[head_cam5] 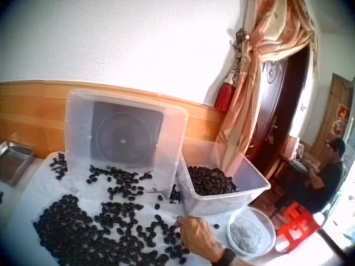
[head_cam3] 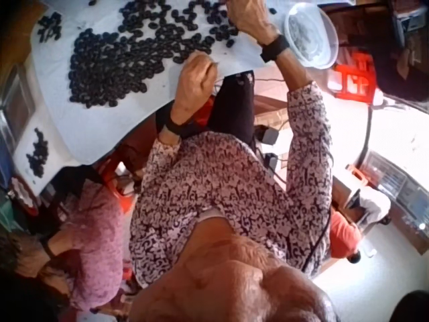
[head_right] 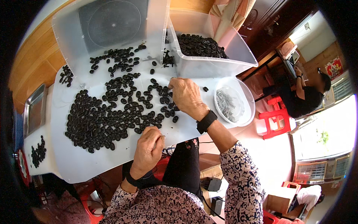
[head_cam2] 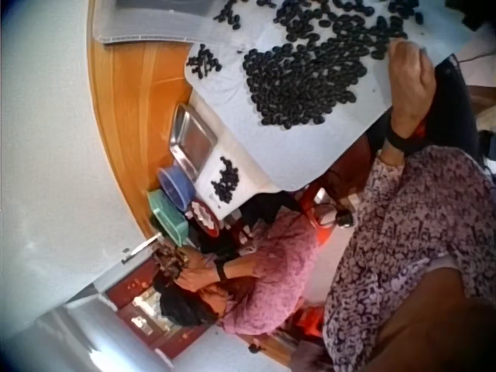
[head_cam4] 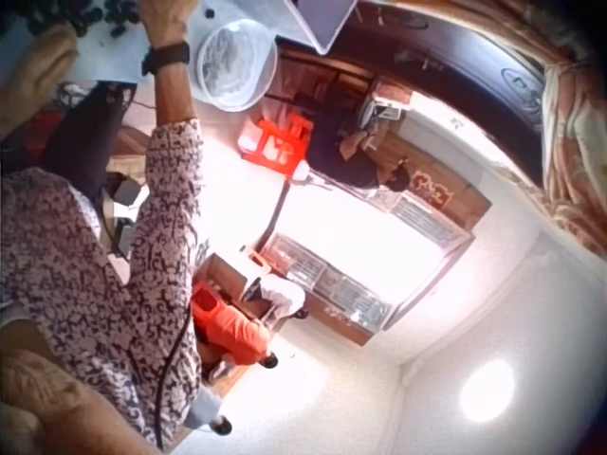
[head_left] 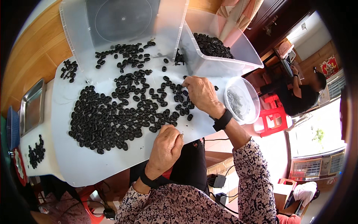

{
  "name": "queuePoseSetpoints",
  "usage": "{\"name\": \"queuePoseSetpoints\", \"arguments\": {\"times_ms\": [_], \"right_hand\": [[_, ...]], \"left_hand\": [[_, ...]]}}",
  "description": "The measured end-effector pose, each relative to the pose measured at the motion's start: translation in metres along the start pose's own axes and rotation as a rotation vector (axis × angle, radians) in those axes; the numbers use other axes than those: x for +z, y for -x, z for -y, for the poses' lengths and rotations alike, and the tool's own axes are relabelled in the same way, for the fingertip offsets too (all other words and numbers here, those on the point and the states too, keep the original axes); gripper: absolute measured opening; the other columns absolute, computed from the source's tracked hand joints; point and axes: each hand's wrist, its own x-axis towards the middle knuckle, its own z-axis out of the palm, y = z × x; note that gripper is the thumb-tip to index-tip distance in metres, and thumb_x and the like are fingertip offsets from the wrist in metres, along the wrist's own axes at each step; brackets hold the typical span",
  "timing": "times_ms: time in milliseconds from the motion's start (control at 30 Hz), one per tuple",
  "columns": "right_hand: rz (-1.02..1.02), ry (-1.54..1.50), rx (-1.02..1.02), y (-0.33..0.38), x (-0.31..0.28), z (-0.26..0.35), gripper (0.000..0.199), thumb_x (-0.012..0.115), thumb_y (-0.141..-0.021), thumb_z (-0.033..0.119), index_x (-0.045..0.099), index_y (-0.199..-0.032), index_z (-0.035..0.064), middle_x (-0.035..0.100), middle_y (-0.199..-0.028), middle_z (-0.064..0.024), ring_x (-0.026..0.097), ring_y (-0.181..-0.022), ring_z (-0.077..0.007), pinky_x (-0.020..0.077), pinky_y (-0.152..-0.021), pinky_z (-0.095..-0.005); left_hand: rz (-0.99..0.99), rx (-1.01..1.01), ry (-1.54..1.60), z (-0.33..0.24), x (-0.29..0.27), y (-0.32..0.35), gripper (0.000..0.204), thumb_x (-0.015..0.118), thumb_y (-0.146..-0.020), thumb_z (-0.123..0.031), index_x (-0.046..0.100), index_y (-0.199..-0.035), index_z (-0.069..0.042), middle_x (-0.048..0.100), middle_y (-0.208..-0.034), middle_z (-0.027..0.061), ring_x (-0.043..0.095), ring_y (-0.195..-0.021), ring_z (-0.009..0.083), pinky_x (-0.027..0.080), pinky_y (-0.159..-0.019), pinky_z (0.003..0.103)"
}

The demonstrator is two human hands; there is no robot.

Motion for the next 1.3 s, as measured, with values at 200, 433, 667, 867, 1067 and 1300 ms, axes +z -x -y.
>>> {"name": "queuePoseSetpoints", "arguments": {"times_ms": [200,433,667,867,1067,1300], "right_hand": [[-0.094,-0.050,-0.131,-0.019,0.014,0.008,0.023,0.050,-0.081,-0.003,0.062,-0.099,0.0024,0.062,-0.094,-0.0187,0.059,-0.087,-0.0397,0.0489,-0.076,-0.0462],[-0.061,-0.005,-0.223,-0.061,0.041,0.015,0.034,0.051,-0.077,-0.004,0.058,-0.110,-0.0013,0.059,-0.098,-0.0203,0.056,-0.095,-0.0366,0.0430,-0.089,-0.0426],[0.013,0.123,-0.104,-0.073,0.043,0.030,0.026,0.056,-0.080,0.004,0.064,-0.104,0.0072,0.062,-0.093,-0.0148,0.056,-0.097,-0.0365,0.0463,-0.084,-0.0459],[0.033,-0.236,-0.382,-0.077,0.050,0.055,0.036,0.066,-0.078,0.010,0.059,-0.112,0.0052,0.059,-0.102,-0.0145,0.057,-0.096,-0.0362,0.0467,-0.086,-0.0429],[0.103,-0.256,-0.351,-0.064,0.039,0.048,0.035,0.070,-0.074,0.006,0.063,-0.109,0.0060,0.059,-0.099,-0.0131,0.062,-0.084,-0.0288,0.0511,-0.076,-0.0382],[0.121,-0.367,-0.117,-0.047,0.026,0.037,0.024,0.065,-0.077,0.004,0.066,-0.101,0.0013,0.064,-0.092,-0.0158,0.066,-0.076,-0.0285,0.0523,-0.071,-0.0367]], "left_hand": [[0.044,-0.009,-0.014,0.003,0.001,0.002,0.010,0.059,-0.084,0.001,0.051,-0.078,0.003,0.053,-0.073,0.0156,0.054,-0.080,0.0349,0.046,-0.071,0.042],[0.029,0.002,0.015,0.002,0.002,0.002,0.009,0.058,-0.084,0.000,0.050,-0.080,0.002,0.051,-0.073,0.0171,0.053,-0.081,0.0366,0.046,-0.076,0.043],[0.025,-0.012,-0.010,0.001,-0.001,0.003,0.007,0.059,-0.083,0.002,0.052,-0.082,0.003,0.055,-0.076,0.0168,0.055,-0.081,0.0361,0.045,-0.073,0.042],[0.007,-0.013,0.014,0.000,0.000,0.002,0.008,0.059,-0.082,0.003,0.052,-0.082,0.003,0.054,-0.076,0.0178,0.054,-0.081,0.0362,0.045,-0.071,0.042],[0.018,0.013,0.032,0.002,0.002,0.002,0.008,0.059,-0.082,0.003,0.051,-0.081,0.003,0.054,-0.075,0.0181,0.054,-0.082,0.0360,0.045,-0.071,0.042],[0.032,0.014,0.002,0.003,0.000,0.003,0.008,0.059,-0.082,0.001,0.051,-0.080,0.003,0.053,-0.074,0.0183,0.053,-0.083,0.0370,0.045,-0.075,0.043]]}}
